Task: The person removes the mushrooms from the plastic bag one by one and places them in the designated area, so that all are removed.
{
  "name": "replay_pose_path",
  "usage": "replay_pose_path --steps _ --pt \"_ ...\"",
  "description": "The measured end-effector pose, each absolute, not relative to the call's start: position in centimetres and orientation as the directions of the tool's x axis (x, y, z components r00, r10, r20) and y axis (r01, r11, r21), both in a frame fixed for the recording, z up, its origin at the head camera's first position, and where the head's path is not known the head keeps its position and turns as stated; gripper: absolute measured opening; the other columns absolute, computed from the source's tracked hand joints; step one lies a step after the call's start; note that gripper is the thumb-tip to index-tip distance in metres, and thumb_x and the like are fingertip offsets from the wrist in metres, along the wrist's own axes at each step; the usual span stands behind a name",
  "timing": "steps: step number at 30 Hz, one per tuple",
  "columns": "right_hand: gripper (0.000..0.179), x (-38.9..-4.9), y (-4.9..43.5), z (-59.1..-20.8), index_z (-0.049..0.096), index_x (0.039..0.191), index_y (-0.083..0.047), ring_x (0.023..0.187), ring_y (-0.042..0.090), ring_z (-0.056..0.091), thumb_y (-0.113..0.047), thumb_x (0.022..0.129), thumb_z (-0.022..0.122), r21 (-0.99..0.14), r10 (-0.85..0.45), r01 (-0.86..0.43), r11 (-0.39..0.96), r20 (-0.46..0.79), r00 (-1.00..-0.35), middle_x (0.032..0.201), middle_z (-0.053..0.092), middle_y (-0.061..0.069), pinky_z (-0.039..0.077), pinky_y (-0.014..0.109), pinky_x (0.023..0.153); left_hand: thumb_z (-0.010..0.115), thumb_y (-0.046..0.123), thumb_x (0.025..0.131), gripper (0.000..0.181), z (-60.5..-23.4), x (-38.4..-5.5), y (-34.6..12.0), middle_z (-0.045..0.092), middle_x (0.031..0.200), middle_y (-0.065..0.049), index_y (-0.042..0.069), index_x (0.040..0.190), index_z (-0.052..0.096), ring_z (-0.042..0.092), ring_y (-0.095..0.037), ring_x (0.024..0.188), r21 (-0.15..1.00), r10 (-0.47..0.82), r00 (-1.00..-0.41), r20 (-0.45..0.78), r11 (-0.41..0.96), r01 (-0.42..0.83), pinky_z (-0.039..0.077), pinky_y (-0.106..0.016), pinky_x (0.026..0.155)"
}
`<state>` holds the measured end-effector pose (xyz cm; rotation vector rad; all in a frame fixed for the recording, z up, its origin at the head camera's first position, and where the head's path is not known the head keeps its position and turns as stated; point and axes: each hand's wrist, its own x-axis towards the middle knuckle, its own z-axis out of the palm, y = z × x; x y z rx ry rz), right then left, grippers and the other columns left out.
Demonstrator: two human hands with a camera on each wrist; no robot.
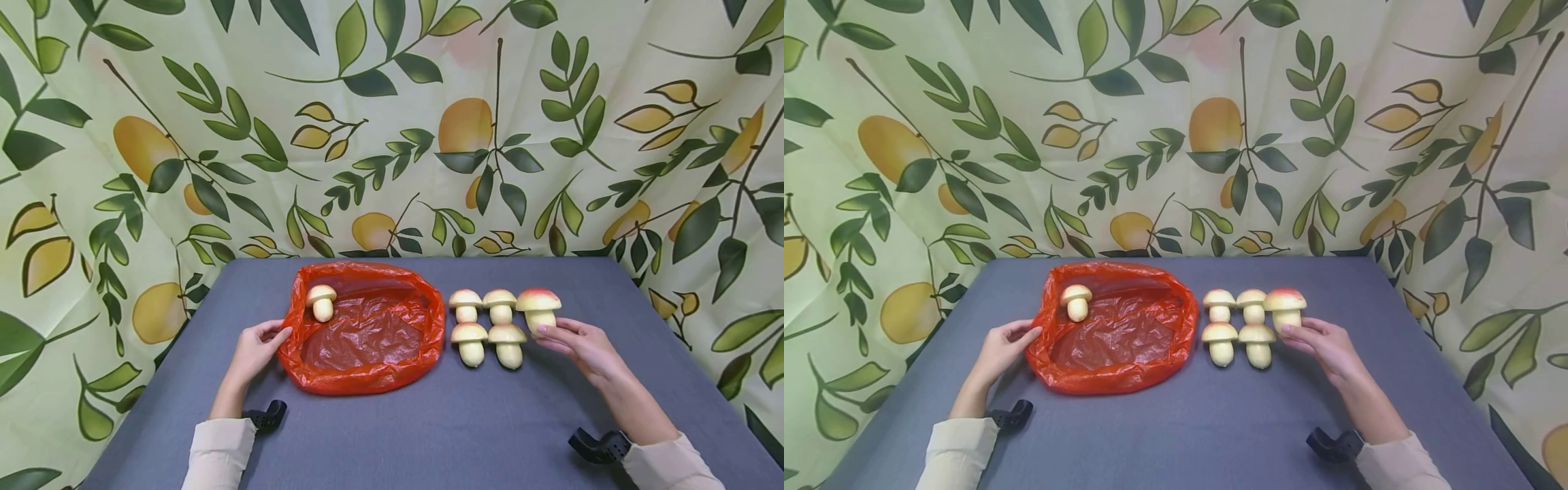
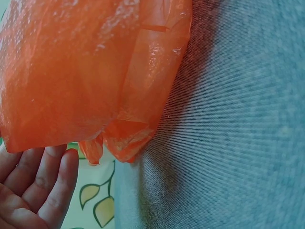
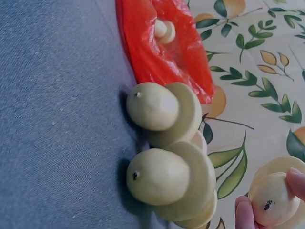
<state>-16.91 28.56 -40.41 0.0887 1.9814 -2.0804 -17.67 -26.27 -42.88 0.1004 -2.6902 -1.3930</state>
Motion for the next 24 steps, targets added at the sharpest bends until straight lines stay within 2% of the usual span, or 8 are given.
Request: replay_pose_path --steps 5,9,12,17,19,24 --pt "0.027 -16.8 28.9 -40.9 0.047 0.117 -0.005 0.084 0.002 0.072 -0.014 0.095 0.06 -0.969 -0.141 0.248 -0.002 -0.245 -0.959 0.086 0.072 -0.013 0.052 0.011 0.08 0.064 0.017 0.092 0.036 -43.0 -17.6 -26.4 0.07 0.105 -0.026 -0.008 0.117 0.064 0.054 0.012 0.073 0.813 -0.111 -0.991 0.074 0.582 -0.005 0.048 -0.009 0.069" --pt "0.012 -16.7 29.1 -41.3 0.055 0.105 -0.013 0.084 0.004 0.072 -0.012 0.094 0.06 -0.966 -0.138 0.257 -0.03 -0.251 -0.958 0.085 0.074 -0.011 0.053 0.012 0.079 0.064 0.017 0.092 0.034 -43.0 -17.7 -26.3 0.07 0.105 -0.026 -0.007 0.116 0.065 0.055 0.012 0.073 0.807 -0.11 -0.99 0.089 0.591 0.007 0.048 -0.01 0.069" --pt "0.009 -16.6 29.2 -41.5 0.058 0.098 -0.018 0.083 0.005 0.073 -0.01 0.094 0.06 -0.962 -0.132 0.267 -0.058 -0.258 -0.957 0.084 0.075 -0.009 0.054 0.014 0.079 0.064 0.017 0.092 0.033 -43.0 -17.7 -26.3 0.07 0.105 -0.026 -0.006 0.116 0.065 0.054 0.011 0.072 0.806 -0.108 -0.99 0.092 0.592 0.011 0.048 -0.01 0.069" --pt "0.01 -16.6 29.4 -41.9 0.056 0.101 -0.014 0.083 0.005 0.073 -0.01 0.094 0.061 -0.96 -0.125 0.278 -0.047 -0.27 -0.955 0.083 0.075 -0.009 0.056 0.017 0.079 0.064 0.017 0.092 0.035 -42.8 -17.6 -26.3 0.069 0.105 -0.027 -0.008 0.116 0.064 0.055 0.011 0.073 0.815 -0.103 -0.99 0.093 0.579 0.016 0.048 -0.01 0.069" --pt "0.017 -16.5 29.5 -42.1 0.053 0.108 -0.009 0.083 0.004 0.072 -0.012 0.094 0.061 -0.96 -0.121 0.281 -0.014 -0.277 -0.953 0.083 0.074 -0.01 0.056 0.017 0.079 0.064 0.017 0.093 0.035 -42.8 -17.6 -26.3 0.069 0.105 -0.027 -0.008 0.117 0.064 0.055 0.01 0.073 0.818 -0.104 -0.991 0.09 0.575 0.014 0.047 -0.01 0.069" --pt "0.048 -16.5 29.7 -42.7 0.038 0.13 0.007 0.084 0.002 0.072 -0.017 0.094 0.061 -0.954 -0.108 0.295 0.06 -0.3 -0.948 0.084 0.074 -0.013 0.056 0.018 0.08 0.063 0.018 0.093 0.035 -42.8 -17.6 -26.3 0.069 0.105 -0.026 -0.008 0.117 0.064 0.054 0.011 0.073 0.813 -0.105 -0.991 0.084 0.583 0.008 0.048 -0.01 0.069"
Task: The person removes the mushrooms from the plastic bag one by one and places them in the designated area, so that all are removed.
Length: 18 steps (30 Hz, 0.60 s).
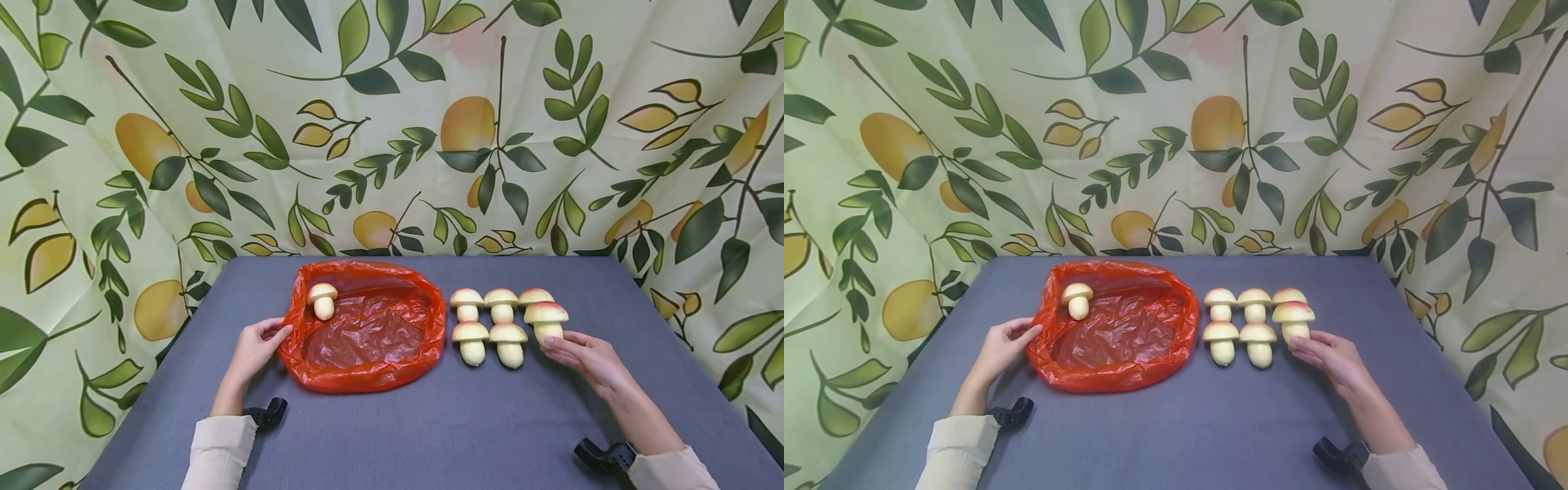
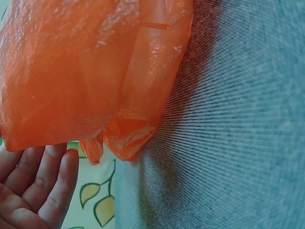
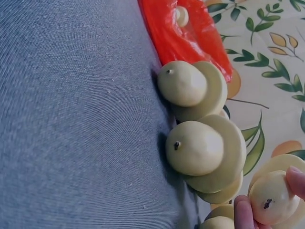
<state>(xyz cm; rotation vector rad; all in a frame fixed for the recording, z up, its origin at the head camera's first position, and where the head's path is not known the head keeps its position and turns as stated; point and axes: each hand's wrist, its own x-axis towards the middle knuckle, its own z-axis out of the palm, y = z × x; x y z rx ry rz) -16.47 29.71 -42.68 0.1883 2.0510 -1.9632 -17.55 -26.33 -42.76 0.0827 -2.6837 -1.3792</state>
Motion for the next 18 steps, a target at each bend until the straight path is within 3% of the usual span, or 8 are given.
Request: replay_pose_path --steps 13,15,18 --pt "0.077 -16.5 30.1 -43.6 0.017 0.143 0.018 0.082 0.0 0.071 -0.02 0.094 0.062 -0.936 -0.092 0.335 0.105 -0.345 -0.934 0.084 0.073 -0.015 0.056 0.019 0.081 0.063 0.018 0.093 0.035 -42.8 -17.5 -26.4 0.07 0.104 -0.025 -0.007 0.116 0.065 0.054 0.012 0.073 0.812 -0.107 -0.991 0.083 0.584 0.005 0.048 -0.01 0.069" --pt "0.074 -16.6 30.2 -43.8 0.02 0.142 0.018 0.082 0.001 0.071 -0.02 0.094 0.062 -0.936 -0.09 0.338 0.101 -0.347 -0.933 0.083 0.072 -0.015 0.056 0.019 0.08 0.064 0.018 0.092 0.035 -42.8 -17.5 -26.4 0.07 0.103 -0.025 -0.008 0.116 0.064 0.054 0.012 0.072 0.815 -0.105 -0.991 0.084 0.579 0.008 0.048 -0.01 0.069" --pt "0.053 -16.6 30.4 -44.0 0.04 0.132 0.008 0.081 0.0 0.071 -0.019 0.093 0.063 -0.935 -0.091 0.341 0.097 -0.35 -0.932 0.082 0.071 -0.016 0.057 0.019 0.08 0.064 0.018 0.092 0.036 -42.7 -17.5 -26.4 0.07 0.102 -0.025 -0.008 0.117 0.064 0.055 0.011 0.072 0.82 -0.102 -0.991 0.087 0.572 0.013 0.048 -0.01 0.068"
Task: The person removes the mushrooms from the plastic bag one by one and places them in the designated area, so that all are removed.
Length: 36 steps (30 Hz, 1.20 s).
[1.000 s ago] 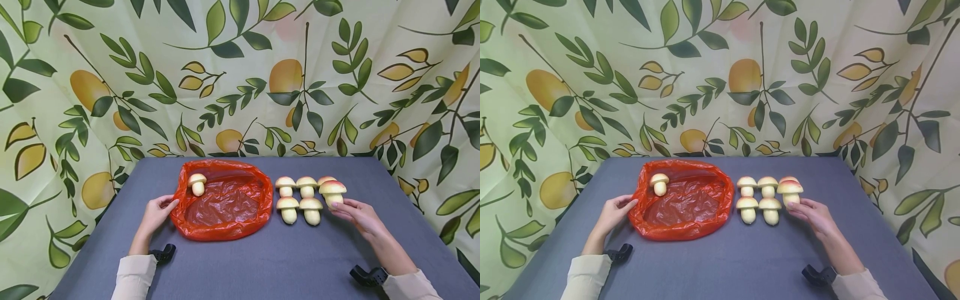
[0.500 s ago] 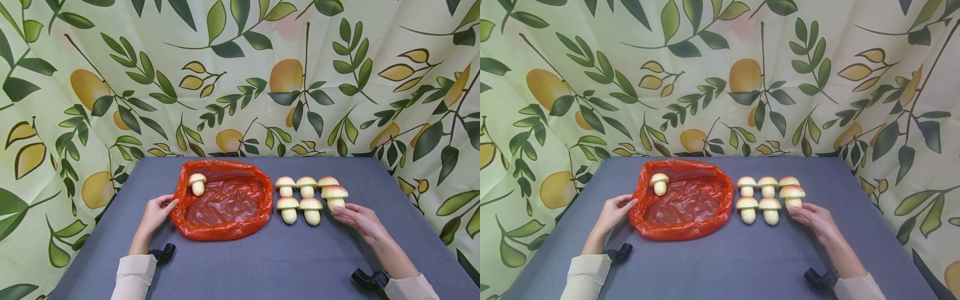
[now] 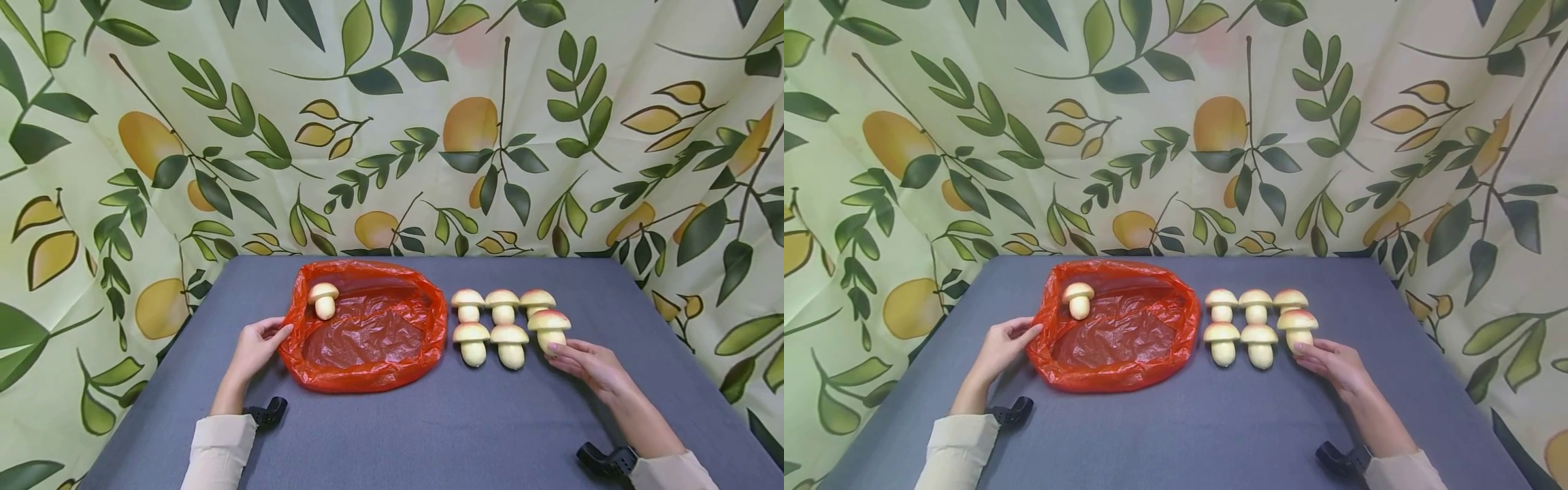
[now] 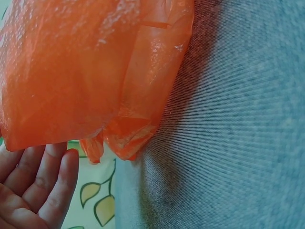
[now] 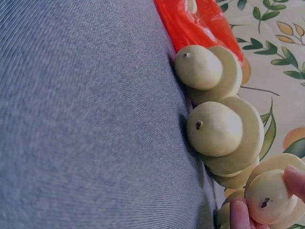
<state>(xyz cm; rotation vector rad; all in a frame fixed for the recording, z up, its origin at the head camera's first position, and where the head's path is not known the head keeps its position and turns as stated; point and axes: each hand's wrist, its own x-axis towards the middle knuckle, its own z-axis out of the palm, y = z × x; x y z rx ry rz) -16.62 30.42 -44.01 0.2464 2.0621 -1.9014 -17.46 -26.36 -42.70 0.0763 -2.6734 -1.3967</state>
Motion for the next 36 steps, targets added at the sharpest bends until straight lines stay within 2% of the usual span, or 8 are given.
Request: replay_pose_path --steps 2,4,7,12,20,23,36 --pt "0.031 -16.65 30.53 -44.17 0.053 0.116 -0.002 0.08 0.001 0.071 -0.018 0.092 0.064 -0.935 -0.088 0.345 0.079 -0.351 -0.932 0.082 0.071 -0.015 0.057 0.02 0.08 0.064 0.018 0.092 0.036 -42.65 -17.48 -26.37 0.07 0.102 -0.025 -0.008 0.117 0.064 0.055 0.01 0.072 0.822 -0.101 -0.991 0.087 0.569 0.014 0.048 -0.01 0.068" --pt "0.014 -16.66 30.63 -44.31 0.058 0.102 -0.012 0.079 0.001 0.071 -0.018 0.092 0.065 -0.935 -0.087 0.35 0.064 -0.354 -0.931 0.081 0.071 -0.014 0.057 0.02 0.079 0.064 0.018 0.092 0.036 -42.61 -17.49 -26.37 0.07 0.103 -0.025 -0.008 0.117 0.064 0.055 0.009 0.073 0.823 -0.103 -0.991 0.086 0.568 0.013 0.047 -0.01 0.068" --pt "0.007 -16.64 30.73 -44.5 0.06 0.095 -0.016 0.078 0.002 0.071 -0.017 0.091 0.065 -0.935 -0.089 0.353 0.044 -0.356 -0.93 0.08 0.072 -0.013 0.057 0.02 0.078 0.064 0.018 0.092 0.035 -42.62 -17.5 -26.4 0.07 0.102 -0.026 -0.009 0.116 0.064 0.056 0.009 0.073 0.822 -0.105 -0.991 0.085 0.569 0.01 0.047 -0.01 0.068" --pt "0.007 -16.56 30.78 -44.64 0.059 0.094 -0.013 0.078 0.002 0.071 -0.016 0.092 0.065 -0.933 -0.094 0.358 0.038 -0.36 -0.928 0.08 0.072 -0.012 0.057 0.02 0.077 0.063 0.017 0.093 0.034 -42.69 -17.58 -26.44 0.07 0.101 -0.025 -0.008 0.115 0.065 0.055 0.009 0.073 0.818 -0.108 -0.99 0.089 0.575 0.011 0.048 -0.011 0.068" --pt "0.008 -16.62 30.82 -44.66 0.063 0.085 -0.021 0.077 0.002 0.071 -0.017 0.092 0.065 -0.919 -0.093 0.393 0.039 -0.395 -0.914 0.078 0.072 -0.011 0.057 0.02 0.078 0.063 0.018 0.093 0.034 -42.59 -17.73 -26.47 0.07 0.103 -0.025 -0.007 0.116 0.065 0.054 0.01 0.072 0.815 -0.11 -0.99 0.086 0.58 0.006 0.048 -0.011 0.068" --pt "0.004 -16.62 30.88 -44.75 0.062 0.089 -0.018 0.076 0.002 0.071 -0.019 0.091 0.066 -0.909 -0.083 0.412 0.055 -0.415 -0.906 0.078 0.072 -0.011 0.057 0.02 0.077 0.064 0.018 0.093 0.034 -42.48 -17.7 -26.44 0.07 0.104 -0.025 -0.007 0.116 0.065 0.055 0.01 0.072 0.818 -0.111 -0.99 0.084 0.576 0.005 0.048 -0.011 0.068" --pt "0.024 -16.64 31.03 -45.01 0.059 0.104 -0.004 0.074 0.002 0.07 -0.021 0.089 0.068 -0.889 -0.042 0.443 0.119 -0.45 -0.892 0.077 0.07 -0.01 0.057 0.02 0.077 0.064 0.015 0.092 0.033 -42.52 -17.56 -26.27 0.07 0.102 -0.027 -0.009 0.115 0.065 0.055 0.011 0.071 0.825 -0.112 -0.989 0.093 0.565 0.013 0.048 -0.01 0.068"
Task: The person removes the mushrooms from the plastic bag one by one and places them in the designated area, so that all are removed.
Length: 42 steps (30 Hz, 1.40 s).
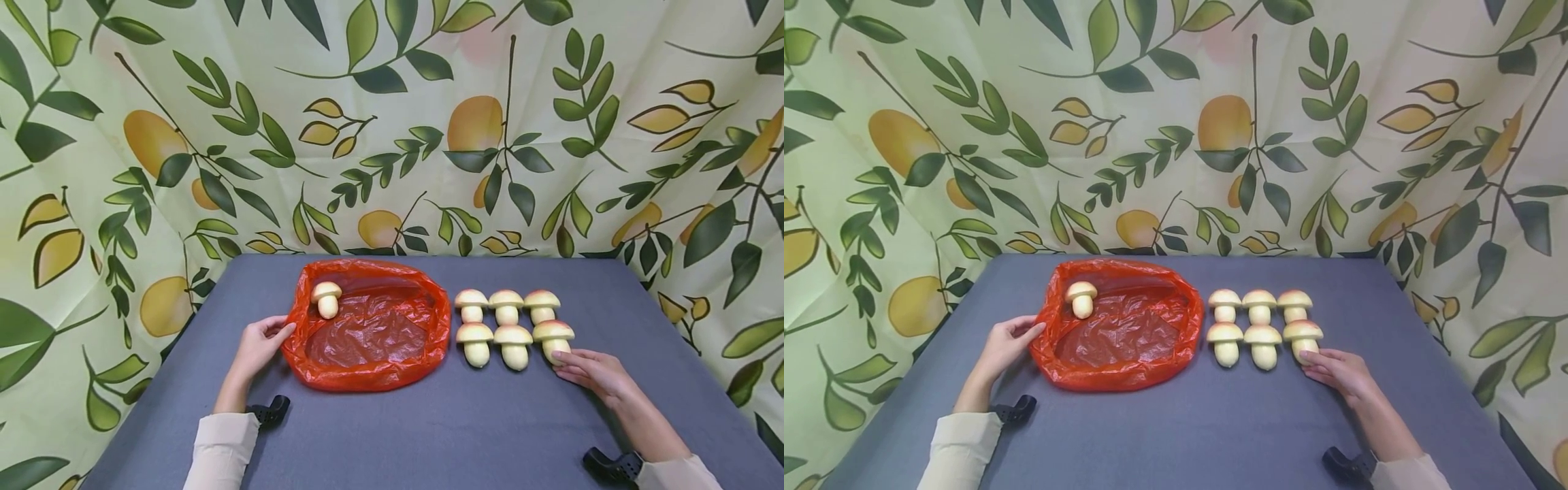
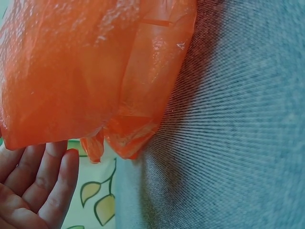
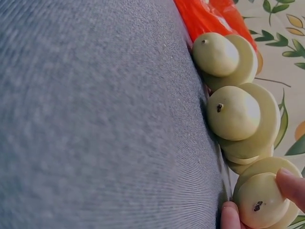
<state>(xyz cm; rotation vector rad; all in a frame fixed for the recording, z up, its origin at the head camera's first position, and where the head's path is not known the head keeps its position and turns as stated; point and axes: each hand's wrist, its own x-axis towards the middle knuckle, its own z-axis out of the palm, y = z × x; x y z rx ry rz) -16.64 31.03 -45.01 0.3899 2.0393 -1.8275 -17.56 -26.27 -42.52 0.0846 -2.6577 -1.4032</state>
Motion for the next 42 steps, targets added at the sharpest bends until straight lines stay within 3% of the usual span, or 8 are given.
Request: replay_pose_path --steps 12,20,26,33,42 --pt "0.05 -16.73 31.02 -44.86 0.054 0.12 0.01 0.072 0.001 0.068 -0.026 0.089 0.069 -0.866 -0.023 0.454 0.209 -0.468 -0.883 0.076 0.07 -0.01 0.058 0.021 0.075 0.065 0.018 0.092 0.037 -42.59 -17.45 -26.37 0.07 0.105 -0.027 -0.009 0.117 0.064 0.056 0.009 0.073 0.826 -0.106 -0.991 0.081 0.564 0.007 0.048 -0.01 0.068" --pt "0.074 -16.77 31.0 -44.93 0.034 0.134 0.023 0.069 0.0 0.066 -0.026 0.089 0.067 -0.853 -0.009 0.431 0.294 -0.454 -0.891 0.075 0.067 -0.011 0.058 0.021 0.071 0.065 0.017 0.092 0.036 -42.62 -17.44 -26.34 0.07 0.104 -0.027 -0.009 0.117 0.064 0.056 0.01 0.072 0.827 -0.098 -0.992 0.085 0.562 0.015 0.048 -0.011 0.068" --pt "0.076 -16.85 31.17 -45.14 0.04 0.129 0.023 0.068 0.0 0.064 -0.031 0.086 0.071 -0.852 -0.008 0.392 0.347 -0.421 -0.907 0.077 0.065 -0.009 0.057 0.021 0.068 0.064 0.017 0.092 0.035 -42.56 -17.46 -26.28 0.07 0.104 -0.027 -0.009 0.116 0.064 0.056 0.01 0.072 0.827 -0.094 -0.991 0.094 0.562 0.026 0.048 -0.011 0.068" --pt "0.057 -16.98 31.2 -45.15 0.056 0.113 0.014 0.064 0.001 0.064 -0.031 0.083 0.074 -0.86 -0.015 0.37 0.351 -0.4 -0.916 0.072 0.064 -0.009 0.057 0.02 0.064 0.065 0.017 0.092 0.036 -42.55 -17.48 -26.23 0.07 0.104 -0.027 -0.009 0.116 0.064 0.056 0.009 0.072 0.829 -0.092 -0.992 0.09 0.558 0.024 0.048 -0.011 0.067" --pt "0.064 -16.65 30.77 -44.65 0.048 0.122 0.019 0.064 0.0 0.063 -0.029 0.086 0.072 -0.834 0.036 0.389 0.392 -0.408 -0.912 0.073 0.064 -0.01 0.057 0.02 0.064 0.063 0.017 0.093 0.035 -42.57 -17.46 -26.28 0.069 0.105 -0.027 -0.009 0.117 0.064 0.055 0.011 0.073 0.826 -0.094 -0.992 0.089 0.563 0.021 0.048 -0.01 0.069"
